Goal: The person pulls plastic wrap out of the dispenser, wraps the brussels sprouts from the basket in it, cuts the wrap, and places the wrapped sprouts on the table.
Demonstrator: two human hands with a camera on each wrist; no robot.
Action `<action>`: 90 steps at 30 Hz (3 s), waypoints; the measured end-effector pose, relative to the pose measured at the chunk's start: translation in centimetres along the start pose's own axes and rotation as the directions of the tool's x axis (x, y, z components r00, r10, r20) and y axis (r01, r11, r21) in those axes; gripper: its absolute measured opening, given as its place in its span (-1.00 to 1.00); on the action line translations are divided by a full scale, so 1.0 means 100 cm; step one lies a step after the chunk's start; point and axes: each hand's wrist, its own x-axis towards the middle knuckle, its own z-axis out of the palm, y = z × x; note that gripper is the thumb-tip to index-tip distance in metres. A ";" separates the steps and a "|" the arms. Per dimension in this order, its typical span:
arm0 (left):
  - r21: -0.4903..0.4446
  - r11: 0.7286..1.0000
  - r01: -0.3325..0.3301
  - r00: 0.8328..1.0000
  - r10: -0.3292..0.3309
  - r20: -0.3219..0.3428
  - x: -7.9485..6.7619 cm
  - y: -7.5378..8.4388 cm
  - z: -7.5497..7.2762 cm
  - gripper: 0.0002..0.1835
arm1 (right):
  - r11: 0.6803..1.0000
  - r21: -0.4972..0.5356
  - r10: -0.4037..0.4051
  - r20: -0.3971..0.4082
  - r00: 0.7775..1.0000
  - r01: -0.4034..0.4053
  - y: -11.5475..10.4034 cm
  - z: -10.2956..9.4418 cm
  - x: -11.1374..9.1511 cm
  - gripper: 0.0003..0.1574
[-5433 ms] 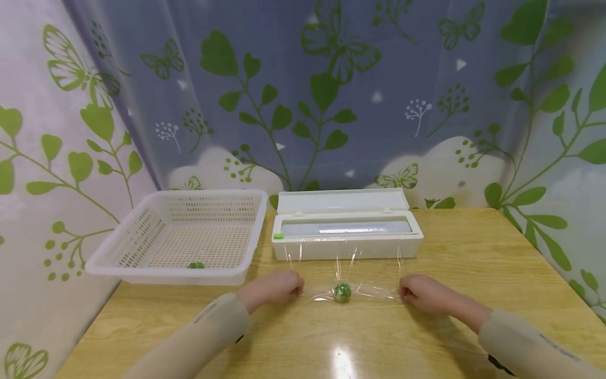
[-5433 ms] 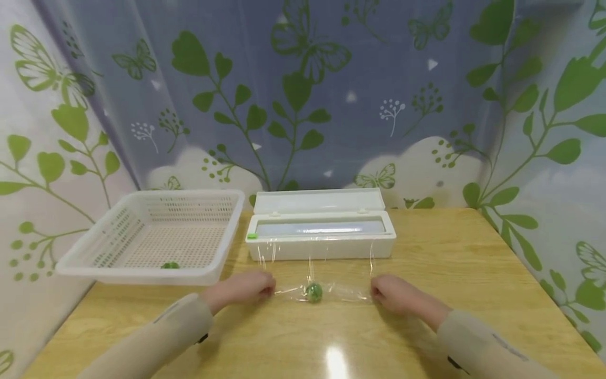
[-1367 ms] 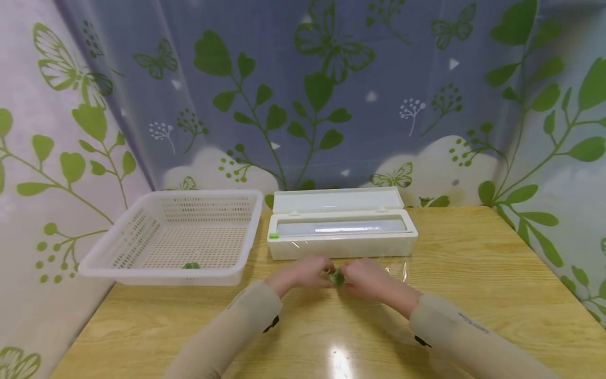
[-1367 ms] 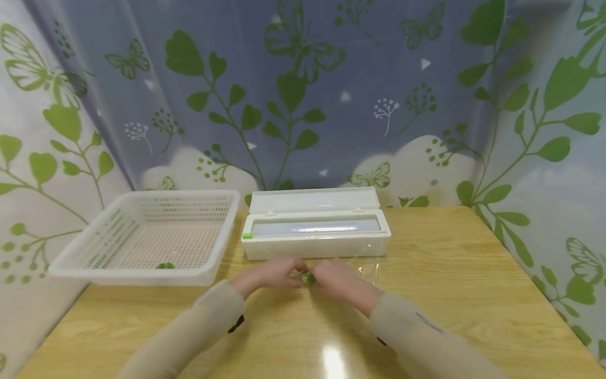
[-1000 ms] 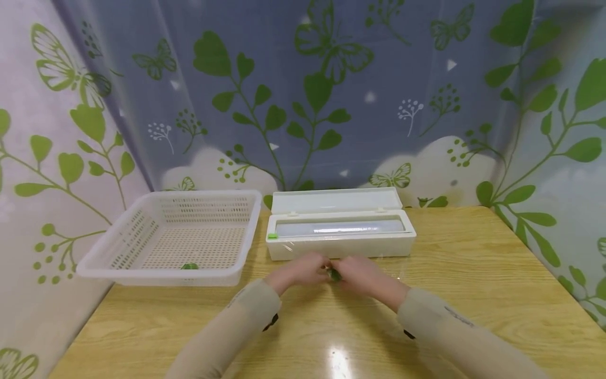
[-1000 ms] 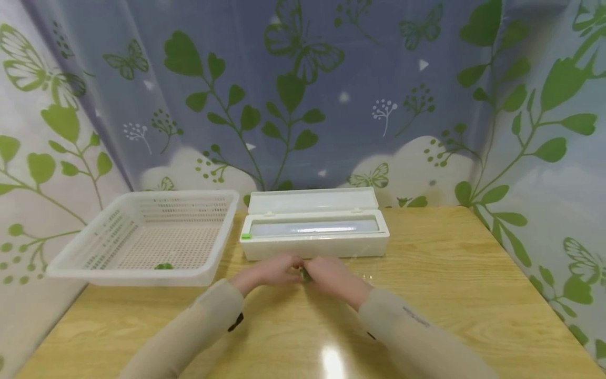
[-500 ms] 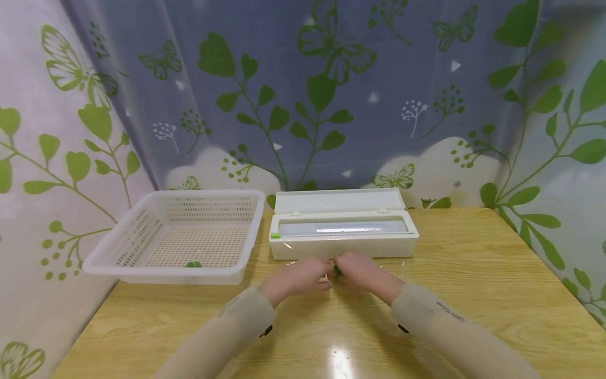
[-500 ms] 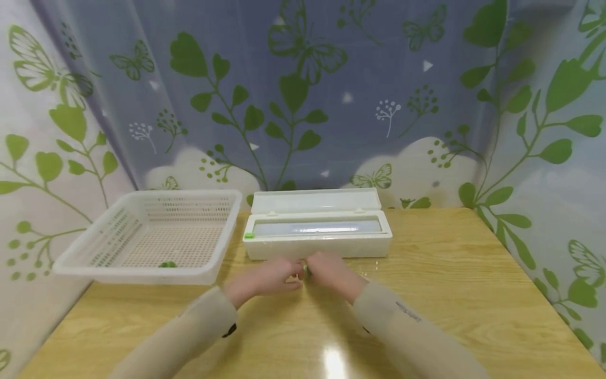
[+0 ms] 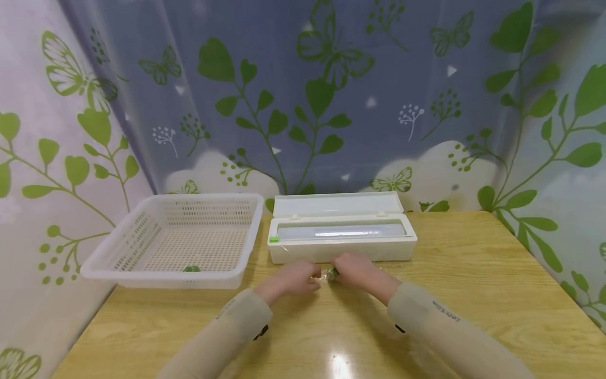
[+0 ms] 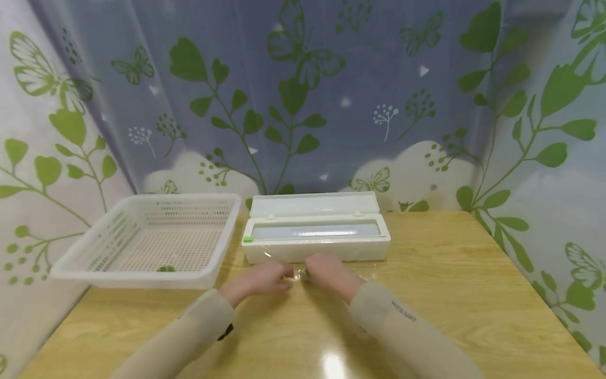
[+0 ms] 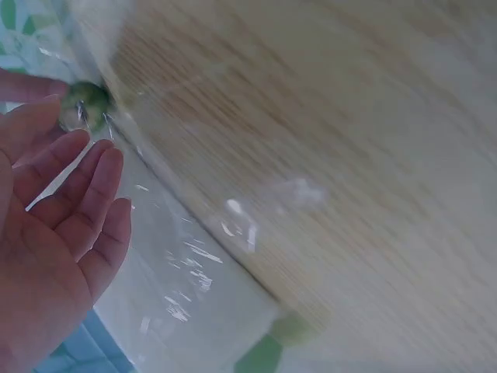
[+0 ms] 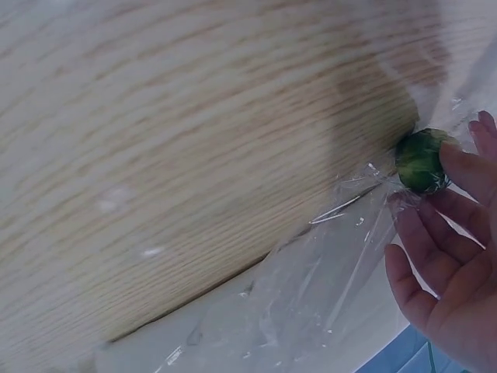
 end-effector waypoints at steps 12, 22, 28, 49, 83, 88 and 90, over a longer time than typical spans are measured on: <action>-0.145 0.989 -0.019 1.000 0.019 0.000 0.003 -0.023 0.002 -0.84 | 0.998 0.019 -0.060 -0.012 0.998 0.060 0.007 0.000 -0.003 -0.80; -0.163 0.985 -0.055 0.998 0.059 0.023 0.004 -0.027 0.012 -0.84 | 0.997 -0.026 -0.074 0.004 0.997 0.074 0.027 -0.005 -0.049 -0.73; -0.197 0.980 -0.035 0.999 0.041 0.024 0.001 -0.027 0.012 -0.86 | 0.997 -0.006 -0.071 -0.017 0.997 0.071 0.046 -0.006 -0.073 -0.80; -0.162 0.986 -0.044 0.998 0.052 0.045 -0.004 -0.035 0.012 -0.83 | 0.879 0.477 0.016 0.002 1.000 -0.015 0.089 -0.001 -0.072 -0.77; -0.197 0.980 0.025 0.996 -0.008 0.087 -0.018 -0.030 0.017 -0.68 | 0.895 0.205 0.372 0.149 0.916 -0.396 0.076 0.015 -0.067 -0.55; -0.210 0.977 0.026 0.997 -0.010 0.078 -0.021 -0.029 0.017 -0.67 | 0.892 0.127 0.415 0.148 0.898 -0.433 0.070 0.010 -0.068 -0.61; -0.209 0.977 0.029 0.997 -0.013 0.077 -0.020 -0.029 0.015 -0.67 | 0.888 0.101 0.433 0.144 0.890 -0.449 0.069 0.008 -0.067 -0.61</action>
